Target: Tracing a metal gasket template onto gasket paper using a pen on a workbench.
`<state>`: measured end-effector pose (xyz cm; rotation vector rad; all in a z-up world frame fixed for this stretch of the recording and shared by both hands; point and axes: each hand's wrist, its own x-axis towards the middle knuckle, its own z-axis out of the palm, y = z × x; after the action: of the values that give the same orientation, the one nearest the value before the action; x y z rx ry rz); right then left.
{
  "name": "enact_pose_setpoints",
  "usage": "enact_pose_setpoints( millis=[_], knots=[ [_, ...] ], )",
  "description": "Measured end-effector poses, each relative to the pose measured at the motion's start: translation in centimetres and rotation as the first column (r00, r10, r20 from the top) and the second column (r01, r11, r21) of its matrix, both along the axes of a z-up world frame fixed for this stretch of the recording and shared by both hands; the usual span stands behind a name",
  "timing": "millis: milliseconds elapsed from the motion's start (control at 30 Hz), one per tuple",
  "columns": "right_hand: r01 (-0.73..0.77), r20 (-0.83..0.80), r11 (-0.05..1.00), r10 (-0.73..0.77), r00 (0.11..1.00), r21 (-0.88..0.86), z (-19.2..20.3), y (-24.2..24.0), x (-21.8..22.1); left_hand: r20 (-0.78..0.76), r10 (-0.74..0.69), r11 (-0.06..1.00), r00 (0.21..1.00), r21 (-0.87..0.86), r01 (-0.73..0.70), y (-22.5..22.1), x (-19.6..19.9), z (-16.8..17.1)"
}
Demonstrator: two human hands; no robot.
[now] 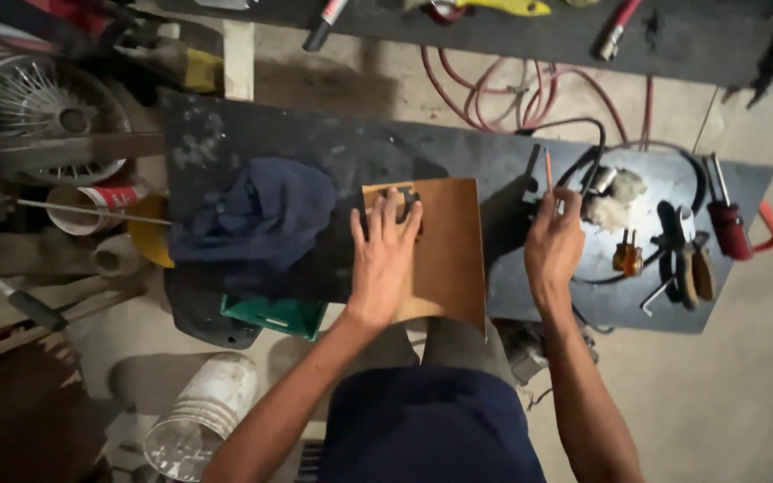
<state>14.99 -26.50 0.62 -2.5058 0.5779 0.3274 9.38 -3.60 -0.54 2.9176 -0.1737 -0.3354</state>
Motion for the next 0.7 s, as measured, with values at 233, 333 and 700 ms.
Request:
enact_pose_setpoints(
  millis=[233,333,700],
  knots=[
    [0.024,-0.005,0.986,-0.024,1.000,0.167,-2.1,-2.2,-2.6,-0.072,-0.155,0.988,0.985,-0.027,0.153,2.6,1.3,1.2],
    [0.020,0.030,0.982,-0.026,0.999,0.189,-1.2,-1.2,-2.5,-0.110,-0.204,0.978,0.973,-0.072,0.197,3.8,2.0,-0.5],
    [0.048,0.156,0.988,-0.070,0.985,0.145,-0.3,1.6,-3.2,-0.154,-0.291,0.945,0.944,-0.198,0.259,5.7,2.6,-0.9]
  ],
)
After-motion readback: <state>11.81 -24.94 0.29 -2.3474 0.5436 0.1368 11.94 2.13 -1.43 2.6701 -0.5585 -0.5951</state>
